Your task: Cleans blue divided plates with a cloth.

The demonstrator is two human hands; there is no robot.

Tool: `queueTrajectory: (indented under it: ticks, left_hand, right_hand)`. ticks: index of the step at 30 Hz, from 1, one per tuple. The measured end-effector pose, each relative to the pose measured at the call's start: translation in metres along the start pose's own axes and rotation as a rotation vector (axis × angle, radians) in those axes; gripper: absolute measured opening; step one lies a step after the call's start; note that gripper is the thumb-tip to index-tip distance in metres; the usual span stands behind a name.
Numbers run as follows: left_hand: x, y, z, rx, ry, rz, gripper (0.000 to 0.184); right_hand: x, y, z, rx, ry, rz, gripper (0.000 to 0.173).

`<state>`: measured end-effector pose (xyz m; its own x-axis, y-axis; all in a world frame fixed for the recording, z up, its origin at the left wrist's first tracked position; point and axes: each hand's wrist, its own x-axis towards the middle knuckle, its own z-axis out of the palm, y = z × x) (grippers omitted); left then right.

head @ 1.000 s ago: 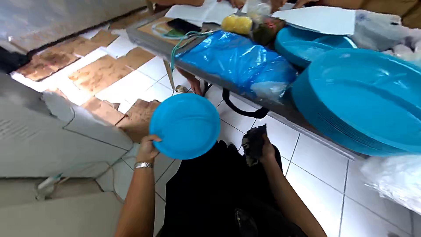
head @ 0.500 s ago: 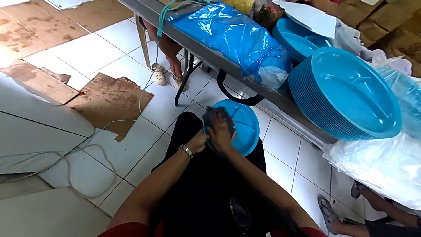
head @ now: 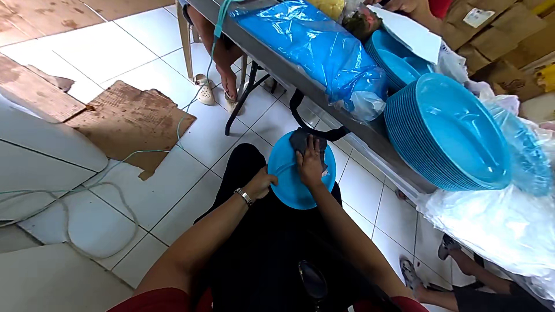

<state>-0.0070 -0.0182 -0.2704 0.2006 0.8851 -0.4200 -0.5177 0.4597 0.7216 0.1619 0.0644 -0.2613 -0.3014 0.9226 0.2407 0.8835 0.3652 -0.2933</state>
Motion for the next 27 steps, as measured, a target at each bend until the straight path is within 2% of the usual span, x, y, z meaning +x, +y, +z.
queueTrajectory:
  ticks: [3,5,8,11,14,18,21,25,27]
  left_hand:
    - [-0.001,-0.002,-0.003,0.005,-0.001,0.015,0.056]
    - [-0.002,-0.002,-0.004,-0.025,0.011,0.043,0.045]
    - [-0.007,0.000,-0.004,-0.066,0.040,0.092,0.029]
    - [-0.007,-0.004,-0.002,0.009,0.038,0.119,0.041]
    - [-0.004,0.000,0.003,-0.002,0.081,0.078,0.053]
    - [-0.004,0.003,0.002,0.026,0.095,0.047,0.052]
    - [-0.002,0.003,0.001,-0.003,0.092,0.038,0.052]
    - [-0.002,0.000,0.000,-0.042,0.128,0.100,0.039]
    - [-0.003,0.000,-0.001,-0.049,0.122,0.109,0.044]
  right_hand:
    - [-0.019,-0.033,0.007,0.065,-0.059,-0.156,0.052]
    - [-0.036,-0.049,0.014,0.136,-0.051,-0.293,0.046]
    - [-0.042,-0.045,0.017,0.181,0.027,-0.520,0.034]
    - [-0.036,-0.023,0.009,0.117,-0.006,-0.626,0.029]
    - [-0.020,0.002,-0.005,0.029,0.075,-0.557,0.025]
    - [-0.002,0.031,-0.017,-0.080,0.128,-0.421,0.026]
    - [-0.008,0.008,-0.010,-0.002,0.128,-0.343,0.023]
    - [-0.027,-0.029,0.015,0.175,-0.038,-0.503,0.029]
    - [-0.026,-0.025,0.015,0.155,-0.063,-0.494,0.037]
